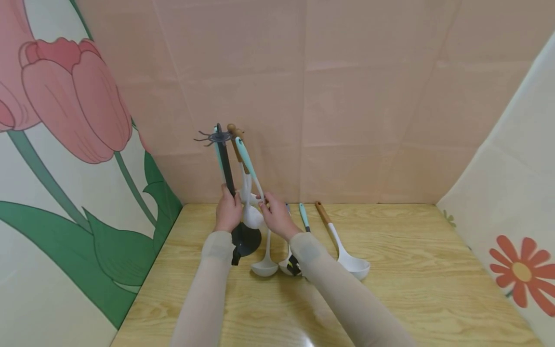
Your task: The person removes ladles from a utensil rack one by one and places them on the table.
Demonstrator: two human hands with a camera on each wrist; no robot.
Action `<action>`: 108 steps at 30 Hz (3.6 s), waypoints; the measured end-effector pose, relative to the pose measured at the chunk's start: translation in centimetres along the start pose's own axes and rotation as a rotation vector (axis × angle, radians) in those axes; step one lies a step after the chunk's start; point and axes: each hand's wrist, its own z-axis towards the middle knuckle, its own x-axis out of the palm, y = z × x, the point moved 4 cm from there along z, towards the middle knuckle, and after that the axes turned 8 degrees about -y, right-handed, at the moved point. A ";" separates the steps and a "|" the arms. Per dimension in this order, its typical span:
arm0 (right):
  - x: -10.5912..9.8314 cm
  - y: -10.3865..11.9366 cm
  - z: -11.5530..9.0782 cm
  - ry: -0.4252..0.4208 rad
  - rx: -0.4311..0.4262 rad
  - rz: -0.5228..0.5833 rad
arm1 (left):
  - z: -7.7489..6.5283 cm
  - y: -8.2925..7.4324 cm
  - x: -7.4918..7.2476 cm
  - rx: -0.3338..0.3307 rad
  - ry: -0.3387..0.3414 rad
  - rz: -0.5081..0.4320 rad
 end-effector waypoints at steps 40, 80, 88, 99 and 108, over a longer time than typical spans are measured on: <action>1.1 2.0 -2.3 0.108 -0.075 0.059 | -0.1 0.2 0.0 -0.053 0.038 0.016; 1.9 4.0 -3.3 0.153 -0.156 0.043 | 0.1 0.2 -0.1 -0.069 0.048 0.035; 1.8 4.1 -3.4 0.142 -0.164 0.033 | 0.1 0.6 0.1 -0.059 0.029 0.029; 1.8 4.3 -3.4 0.145 -0.148 0.029 | 0.0 0.5 0.0 -0.075 0.059 0.037; 1.6 4.7 -3.5 0.143 -0.162 0.035 | 0.0 0.4 0.1 -0.102 0.071 0.021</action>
